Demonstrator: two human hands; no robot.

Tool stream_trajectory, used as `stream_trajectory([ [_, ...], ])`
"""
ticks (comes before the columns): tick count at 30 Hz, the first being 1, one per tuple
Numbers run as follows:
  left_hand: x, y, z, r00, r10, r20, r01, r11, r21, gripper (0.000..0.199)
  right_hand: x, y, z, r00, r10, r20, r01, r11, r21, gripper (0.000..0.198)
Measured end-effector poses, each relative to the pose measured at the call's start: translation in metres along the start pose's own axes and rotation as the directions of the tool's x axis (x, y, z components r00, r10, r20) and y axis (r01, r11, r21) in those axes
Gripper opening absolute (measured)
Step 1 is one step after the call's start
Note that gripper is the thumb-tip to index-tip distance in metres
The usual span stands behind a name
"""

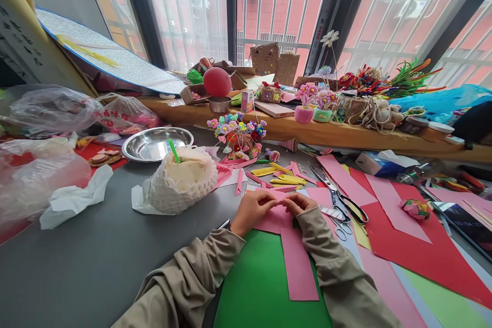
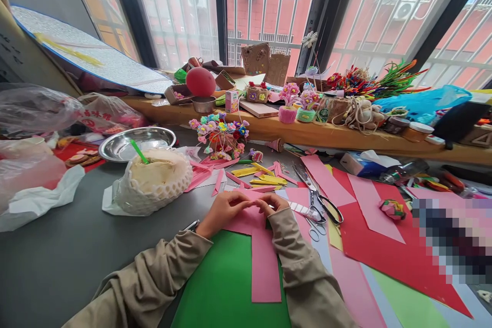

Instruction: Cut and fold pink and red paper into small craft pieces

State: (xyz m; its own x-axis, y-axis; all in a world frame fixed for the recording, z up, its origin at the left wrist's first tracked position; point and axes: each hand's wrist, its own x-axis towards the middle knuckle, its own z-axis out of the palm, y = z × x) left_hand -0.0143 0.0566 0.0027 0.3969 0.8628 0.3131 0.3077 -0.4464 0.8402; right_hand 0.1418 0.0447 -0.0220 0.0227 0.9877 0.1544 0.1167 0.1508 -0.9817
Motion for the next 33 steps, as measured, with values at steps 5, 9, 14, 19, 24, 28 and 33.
stream_trajectory([
  [5,-0.0002,-0.0009,0.0008,1.000,0.010,0.018,-0.011,0.998,0.054,0.027,-0.0011,-0.0016,-0.0012,1.000,-0.004,0.017,0.005,0.998,-0.059,0.019],
  [9,0.0001,0.0000,0.0001,1.000,0.010,0.024,-0.011,0.999,0.050,0.026,-0.0015,-0.0027,-0.0013,1.000,-0.014,0.018,0.015,0.997,-0.078,0.020],
  [14,0.0001,0.0014,-0.0004,1.000,-0.006,0.017,0.005,1.000,0.031,0.027,-0.0014,-0.0038,-0.0014,1.000,-0.009,0.013,0.010,0.998,-0.069,0.020],
  [19,-0.0001,-0.0011,0.0001,1.000,-0.023,0.019,0.023,0.999,0.029,0.028,-0.0010,-0.0021,0.0026,1.000,-0.018,-0.019,0.018,1.000,-0.008,0.022],
  [24,0.0006,-0.0003,-0.0002,0.999,-0.034,0.018,0.034,0.998,0.047,0.029,-0.0004,0.0012,0.0076,0.998,-0.015,-0.066,0.017,0.999,0.037,0.023],
  [28,0.0011,0.0003,0.0002,0.999,-0.027,0.031,0.025,0.998,0.064,0.030,-0.0004,0.0020,0.0083,0.997,-0.037,-0.067,0.037,0.999,-0.002,0.023],
  [33,0.0013,-0.0017,0.0012,0.999,-0.023,0.035,0.021,0.998,0.058,0.030,-0.0010,0.0001,0.0063,0.995,-0.063,-0.078,0.058,0.996,-0.064,0.023],
])
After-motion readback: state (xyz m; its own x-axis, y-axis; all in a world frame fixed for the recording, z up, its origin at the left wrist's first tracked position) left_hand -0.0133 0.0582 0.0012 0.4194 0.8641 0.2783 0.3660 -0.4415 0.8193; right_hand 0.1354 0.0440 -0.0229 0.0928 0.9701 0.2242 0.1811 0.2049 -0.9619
